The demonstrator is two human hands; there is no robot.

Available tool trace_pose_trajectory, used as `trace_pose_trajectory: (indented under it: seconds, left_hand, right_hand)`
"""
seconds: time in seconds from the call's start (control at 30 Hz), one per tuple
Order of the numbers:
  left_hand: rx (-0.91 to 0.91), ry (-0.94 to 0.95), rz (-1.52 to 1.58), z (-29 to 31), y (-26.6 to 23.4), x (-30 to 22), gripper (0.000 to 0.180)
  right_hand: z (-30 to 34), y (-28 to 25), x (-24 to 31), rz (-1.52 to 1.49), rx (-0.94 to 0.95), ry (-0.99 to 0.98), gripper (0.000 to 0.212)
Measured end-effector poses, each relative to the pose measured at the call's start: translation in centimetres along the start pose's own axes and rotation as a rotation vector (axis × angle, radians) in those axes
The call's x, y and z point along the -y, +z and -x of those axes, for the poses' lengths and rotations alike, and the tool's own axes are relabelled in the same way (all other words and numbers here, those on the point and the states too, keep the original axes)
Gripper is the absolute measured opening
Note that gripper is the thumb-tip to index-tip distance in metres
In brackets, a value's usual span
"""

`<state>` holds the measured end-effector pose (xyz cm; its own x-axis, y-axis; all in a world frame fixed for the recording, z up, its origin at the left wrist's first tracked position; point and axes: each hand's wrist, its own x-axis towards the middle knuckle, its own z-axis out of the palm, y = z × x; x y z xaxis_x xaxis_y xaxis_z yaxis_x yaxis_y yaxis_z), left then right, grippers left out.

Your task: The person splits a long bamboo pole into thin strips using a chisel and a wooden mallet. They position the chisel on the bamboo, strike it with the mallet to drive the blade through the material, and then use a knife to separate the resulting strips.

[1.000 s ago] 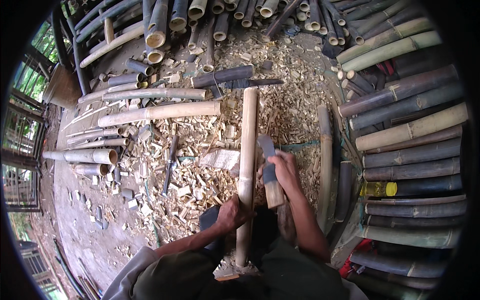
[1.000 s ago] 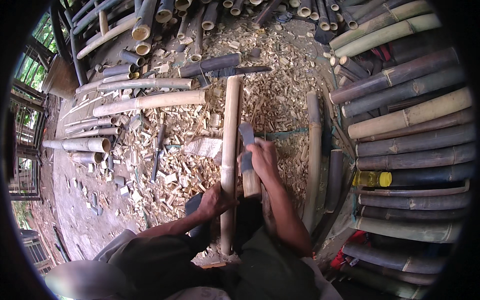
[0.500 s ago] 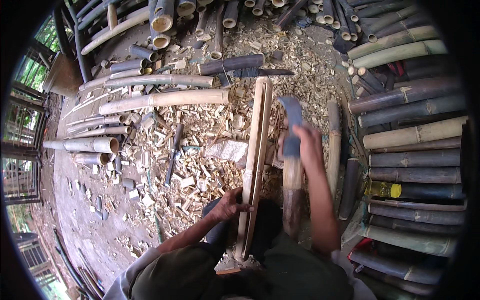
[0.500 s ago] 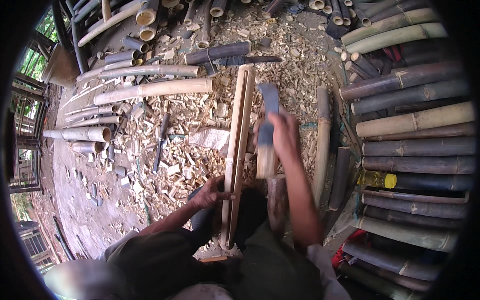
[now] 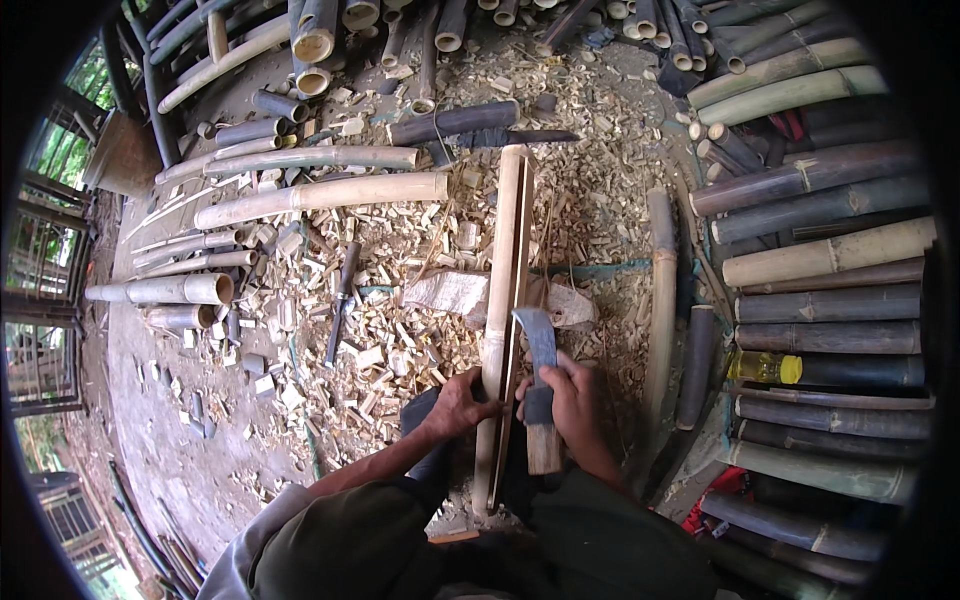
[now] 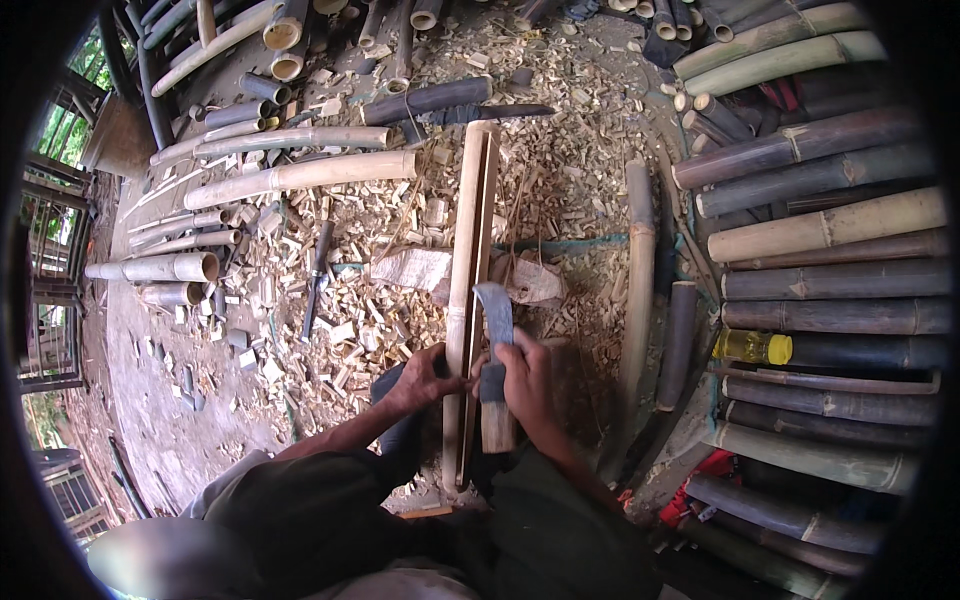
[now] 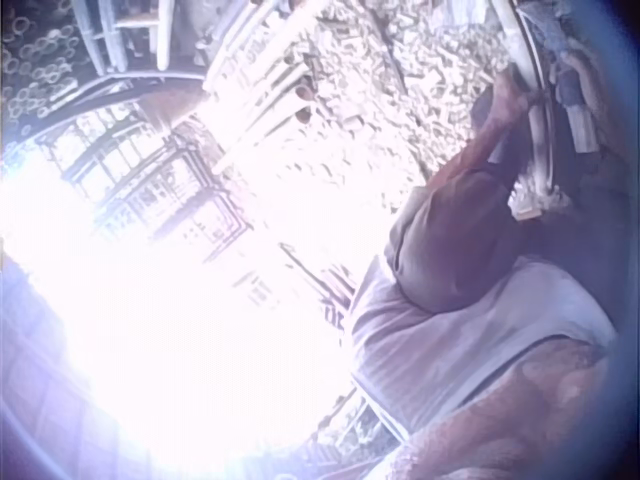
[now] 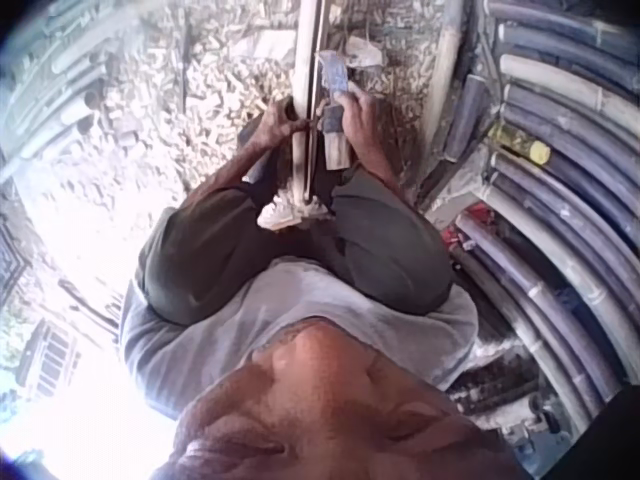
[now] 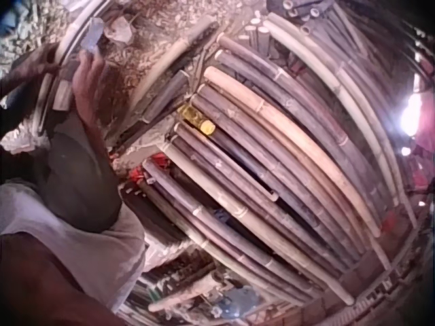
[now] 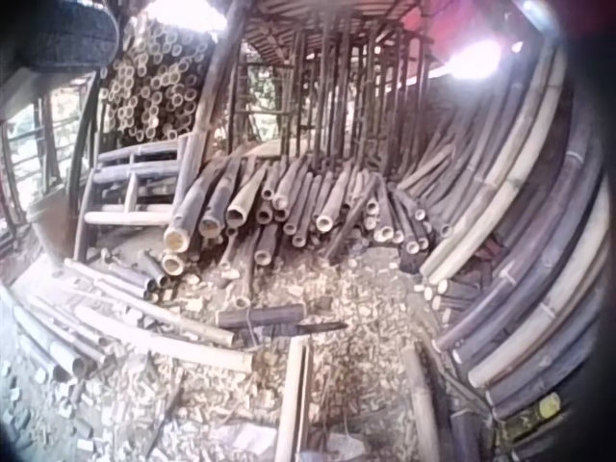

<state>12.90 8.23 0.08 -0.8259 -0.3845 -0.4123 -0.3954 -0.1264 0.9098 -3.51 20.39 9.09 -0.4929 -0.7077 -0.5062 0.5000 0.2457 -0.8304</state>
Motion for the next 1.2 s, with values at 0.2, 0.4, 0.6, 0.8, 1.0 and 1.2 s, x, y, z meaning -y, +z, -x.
trace_pose_trajectory:
  seconds: [0.2, 0.4, 0.6, 0.8, 1.0, 1.2]
  left_hand:
    - [-0.012, -0.001, -0.014, 0.3, 0.0, -0.4, 0.061]
    - [-0.016, 0.024, -0.007, 0.5, -0.1, -0.1, 0.063]
    - [0.107, -0.021, -0.053, 0.0, -1.3, -0.9, 0.061]
    - [0.205, -0.059, 0.352, 0.3, -2.3, -0.8, 0.063]
    - [0.145, -0.097, 0.302, -0.4, -1.4, 0.0, 0.057]
    - [0.044, -0.085, 0.110, -0.3, -0.7, -0.5, 0.052]
  right_hand:
    - [-6.1, 0.3, 4.0, 0.010, 0.056, -0.043, 0.023]
    - [-10.9, 0.3, 5.5, 0.160, 0.002, -0.197, 0.028]
    - [-20.0, 1.3, 12.9, 0.381, -0.043, -0.182, 0.027]
    - [-10.7, 3.3, 9.5, 0.553, -0.085, -0.187, 0.030]
    - [-0.1, 1.7, 2.0, 1.013, -0.106, -0.313, 0.021]
    - [2.7, 1.6, 1.5, 1.011, 0.002, -0.215, 0.018]
